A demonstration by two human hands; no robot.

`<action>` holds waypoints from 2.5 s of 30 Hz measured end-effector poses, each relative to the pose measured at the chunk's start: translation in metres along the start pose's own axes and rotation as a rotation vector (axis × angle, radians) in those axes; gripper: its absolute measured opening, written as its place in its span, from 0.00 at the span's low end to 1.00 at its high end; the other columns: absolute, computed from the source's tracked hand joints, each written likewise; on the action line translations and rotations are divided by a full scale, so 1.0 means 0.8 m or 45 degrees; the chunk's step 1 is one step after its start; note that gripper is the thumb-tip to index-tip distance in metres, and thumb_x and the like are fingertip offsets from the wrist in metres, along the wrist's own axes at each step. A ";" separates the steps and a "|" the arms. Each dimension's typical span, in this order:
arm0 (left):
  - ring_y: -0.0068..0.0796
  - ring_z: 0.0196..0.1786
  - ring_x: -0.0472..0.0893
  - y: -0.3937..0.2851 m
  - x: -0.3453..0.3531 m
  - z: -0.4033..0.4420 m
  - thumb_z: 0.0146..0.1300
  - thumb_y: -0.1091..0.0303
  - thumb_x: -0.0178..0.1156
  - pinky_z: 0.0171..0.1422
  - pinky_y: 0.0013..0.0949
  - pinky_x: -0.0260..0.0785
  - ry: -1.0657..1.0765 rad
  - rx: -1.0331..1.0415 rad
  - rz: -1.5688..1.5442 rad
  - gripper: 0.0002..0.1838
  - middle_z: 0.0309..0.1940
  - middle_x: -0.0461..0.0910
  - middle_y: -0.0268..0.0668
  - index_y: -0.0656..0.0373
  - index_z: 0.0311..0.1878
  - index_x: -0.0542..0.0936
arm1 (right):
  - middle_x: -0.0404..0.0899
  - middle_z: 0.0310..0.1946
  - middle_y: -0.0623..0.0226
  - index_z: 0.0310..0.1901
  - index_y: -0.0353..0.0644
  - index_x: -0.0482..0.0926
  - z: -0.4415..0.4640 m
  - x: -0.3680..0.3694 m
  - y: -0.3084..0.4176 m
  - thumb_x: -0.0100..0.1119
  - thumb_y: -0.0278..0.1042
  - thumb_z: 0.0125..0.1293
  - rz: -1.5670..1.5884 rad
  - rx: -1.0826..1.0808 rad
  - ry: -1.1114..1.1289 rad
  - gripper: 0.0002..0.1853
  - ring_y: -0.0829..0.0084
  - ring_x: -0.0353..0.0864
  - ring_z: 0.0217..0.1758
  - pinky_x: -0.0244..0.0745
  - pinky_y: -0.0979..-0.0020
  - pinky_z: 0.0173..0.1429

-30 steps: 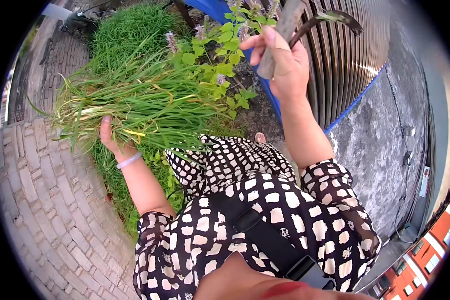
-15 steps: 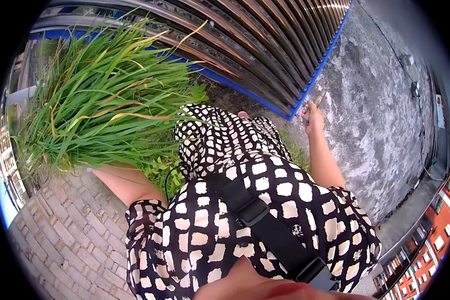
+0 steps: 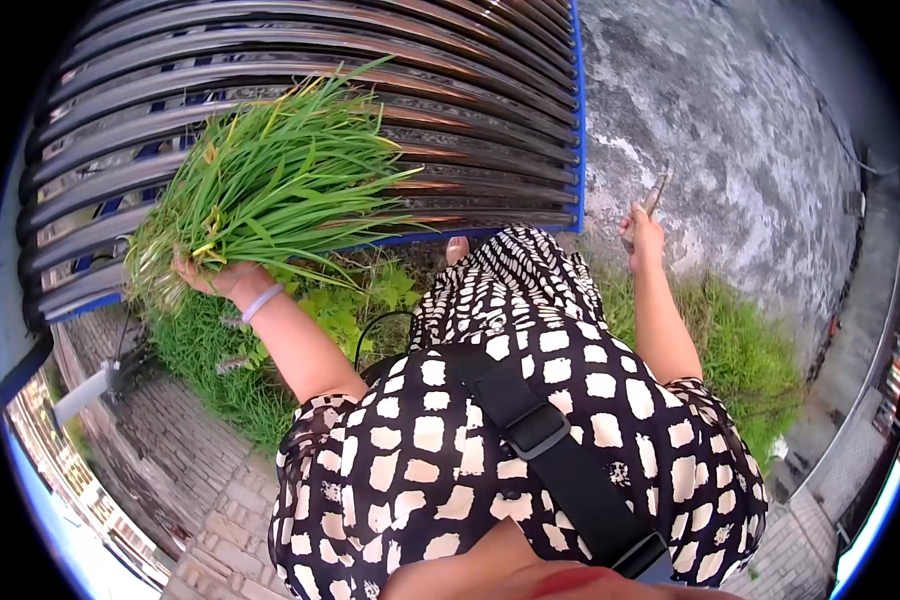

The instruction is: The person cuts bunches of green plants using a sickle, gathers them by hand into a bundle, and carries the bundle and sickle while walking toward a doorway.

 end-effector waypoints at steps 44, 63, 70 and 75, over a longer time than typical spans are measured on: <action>0.41 0.58 0.71 0.767 0.519 -0.916 0.37 0.63 0.69 0.64 0.40 0.61 1.816 -2.100 0.160 0.43 0.56 0.71 0.45 0.60 0.61 0.66 | 0.76 0.35 0.72 0.48 0.40 0.73 0.268 -0.450 0.397 0.59 0.39 0.61 0.313 -0.449 0.193 0.17 0.83 0.69 0.35 0.65 0.78 0.36; 0.43 0.66 0.63 0.983 0.975 -0.935 0.33 0.59 0.72 0.75 0.45 0.43 3.126 0.060 0.928 0.47 0.57 0.70 0.42 0.61 0.62 0.65 | 0.81 0.37 0.58 0.44 0.36 0.75 0.644 -0.484 0.893 0.53 0.30 0.66 0.989 -0.903 0.674 0.09 0.72 0.78 0.42 0.73 0.73 0.46; 0.46 0.66 0.62 1.080 1.111 -0.945 0.35 0.60 0.71 0.72 0.43 0.48 2.950 -0.025 1.113 0.44 0.59 0.67 0.46 0.57 0.61 0.67 | 0.81 0.38 0.55 0.46 0.33 0.75 0.777 -0.438 1.051 0.50 0.26 0.66 0.441 -1.145 0.938 0.10 0.68 0.81 0.41 0.75 0.67 0.47; 0.48 0.68 0.59 1.154 1.193 -0.941 0.30 0.62 0.70 0.73 0.43 0.47 2.889 -0.032 1.215 0.44 0.59 0.68 0.43 0.57 0.60 0.68 | 0.81 0.37 0.58 0.44 0.33 0.77 0.864 -0.414 1.143 0.51 0.26 0.66 0.369 -1.207 1.001 0.09 0.71 0.81 0.39 0.76 0.70 0.45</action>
Point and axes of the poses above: each hand's wrist, its own z-axis towards the middle knuckle, its own x-axis out of the palm, y = z × x, the point moved 6 cm from there along z, towards the middle knuckle
